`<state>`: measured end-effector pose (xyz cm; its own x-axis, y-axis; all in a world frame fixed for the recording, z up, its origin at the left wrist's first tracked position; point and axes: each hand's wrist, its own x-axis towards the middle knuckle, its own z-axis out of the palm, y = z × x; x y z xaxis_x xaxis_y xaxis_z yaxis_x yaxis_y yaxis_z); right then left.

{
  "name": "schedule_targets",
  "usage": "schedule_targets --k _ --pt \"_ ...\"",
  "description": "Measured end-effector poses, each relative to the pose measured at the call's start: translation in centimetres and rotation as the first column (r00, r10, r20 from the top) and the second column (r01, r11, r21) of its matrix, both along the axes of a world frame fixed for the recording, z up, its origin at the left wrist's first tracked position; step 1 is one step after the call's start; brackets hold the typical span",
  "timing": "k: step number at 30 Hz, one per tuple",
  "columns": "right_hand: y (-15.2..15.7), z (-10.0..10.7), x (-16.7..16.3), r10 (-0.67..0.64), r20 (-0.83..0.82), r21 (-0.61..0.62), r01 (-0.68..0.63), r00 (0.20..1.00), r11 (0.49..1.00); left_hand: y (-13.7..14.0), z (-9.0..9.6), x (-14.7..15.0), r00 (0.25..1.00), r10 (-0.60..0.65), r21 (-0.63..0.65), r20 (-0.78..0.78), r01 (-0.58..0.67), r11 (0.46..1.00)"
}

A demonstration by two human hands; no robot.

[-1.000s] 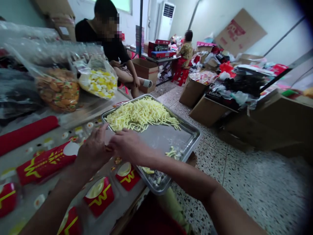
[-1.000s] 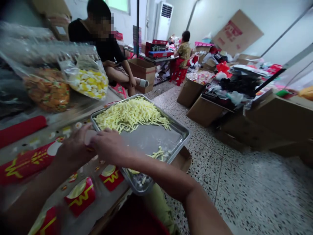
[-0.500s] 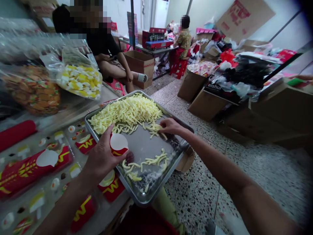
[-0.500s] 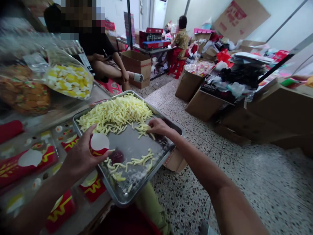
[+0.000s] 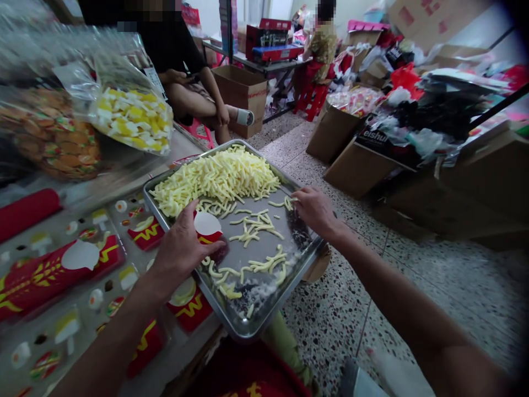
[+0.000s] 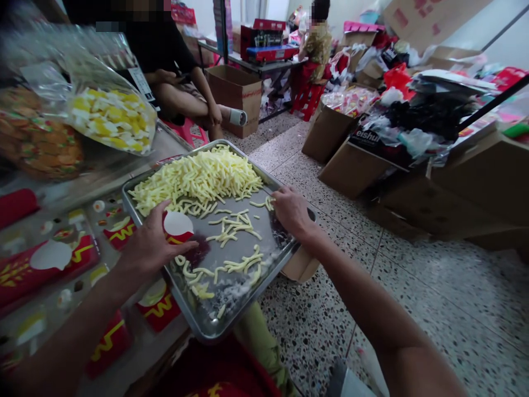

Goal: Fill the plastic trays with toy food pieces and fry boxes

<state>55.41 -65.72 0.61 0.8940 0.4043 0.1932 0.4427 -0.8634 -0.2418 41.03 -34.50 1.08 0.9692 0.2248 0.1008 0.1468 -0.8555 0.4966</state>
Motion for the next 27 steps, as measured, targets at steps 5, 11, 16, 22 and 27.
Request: schedule_targets --k 5,11,16,22,27 --pt "3.5 -0.1 -1.8 0.194 -0.186 0.125 -0.172 0.963 0.977 0.7 0.2 -0.9 0.998 0.058 -0.035 -0.024 -0.059 0.998" --pt "5.1 -1.3 0.5 0.290 -0.277 0.126 -0.265 0.916 0.956 -0.2 0.9 -0.5 1.000 -0.013 -0.032 -0.012 0.013 0.999" --pt "6.0 -1.9 1.1 0.288 -0.338 0.053 -0.288 0.896 0.956 -1.4 0.0 -0.3 0.988 -0.145 -0.053 -0.058 0.142 0.989" --pt "7.5 -2.0 0.1 0.182 -0.354 0.002 -0.194 0.917 0.981 -2.7 -1.2 -0.6 0.969 -0.237 -0.026 -0.063 0.236 0.971" --pt "7.7 -2.6 -0.8 0.156 -0.311 0.080 -0.137 0.938 0.987 -2.7 -0.2 0.5 0.959 -0.204 0.061 -0.196 0.220 0.974"
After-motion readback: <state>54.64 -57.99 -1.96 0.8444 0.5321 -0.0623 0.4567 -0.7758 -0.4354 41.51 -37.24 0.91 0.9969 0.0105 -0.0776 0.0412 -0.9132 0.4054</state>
